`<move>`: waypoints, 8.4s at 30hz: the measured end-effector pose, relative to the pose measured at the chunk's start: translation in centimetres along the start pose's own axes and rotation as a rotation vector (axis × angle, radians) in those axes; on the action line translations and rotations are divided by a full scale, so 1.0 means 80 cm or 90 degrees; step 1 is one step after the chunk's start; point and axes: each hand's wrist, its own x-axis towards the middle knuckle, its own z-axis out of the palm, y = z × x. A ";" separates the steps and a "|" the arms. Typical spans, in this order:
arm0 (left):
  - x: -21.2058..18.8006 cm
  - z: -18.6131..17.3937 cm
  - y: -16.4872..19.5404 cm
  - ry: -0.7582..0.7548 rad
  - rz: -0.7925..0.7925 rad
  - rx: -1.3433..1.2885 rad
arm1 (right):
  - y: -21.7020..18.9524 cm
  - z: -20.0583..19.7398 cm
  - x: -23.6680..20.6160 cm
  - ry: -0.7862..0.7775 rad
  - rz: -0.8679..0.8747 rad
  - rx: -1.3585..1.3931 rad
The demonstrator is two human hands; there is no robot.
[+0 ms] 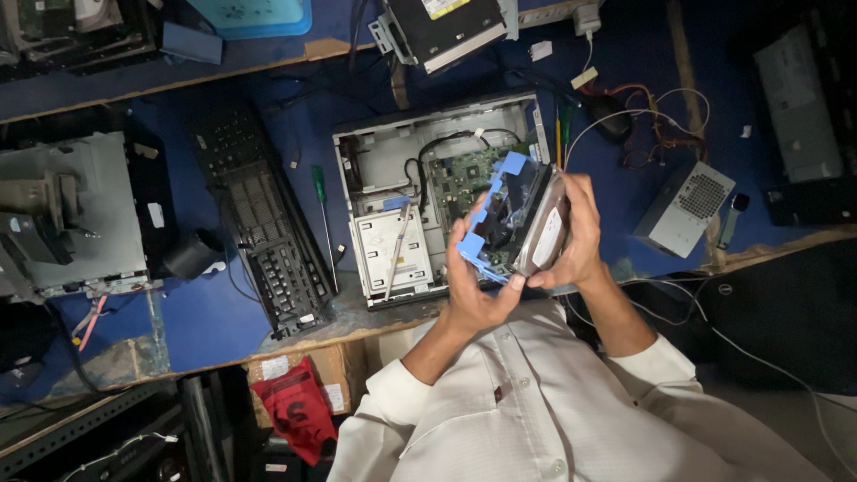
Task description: The person holds a hard disk drive and cleans its surfaces with a brush, turning it over to brush both sides. They then fit the drive into a blue mounting caddy, align it, and place the caddy with the drive into the drive bay of an open desktop computer case on the workbench.
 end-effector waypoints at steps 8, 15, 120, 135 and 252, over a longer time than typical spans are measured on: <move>0.006 0.003 -0.002 0.076 -0.148 -0.098 | 0.017 0.021 -0.015 0.036 0.131 0.371; 0.033 -0.035 -0.012 0.208 -0.229 -0.097 | 0.001 -0.004 0.013 -0.075 0.508 1.153; 0.019 -0.024 -0.080 0.021 -0.266 -0.142 | -0.021 0.033 0.065 0.084 0.312 -0.033; 0.058 -0.017 -0.036 0.164 -0.321 -0.273 | -0.037 0.056 0.048 0.062 0.174 -0.177; 0.103 -0.030 0.090 -0.173 -0.301 0.251 | -0.092 -0.059 0.092 -0.332 0.159 0.046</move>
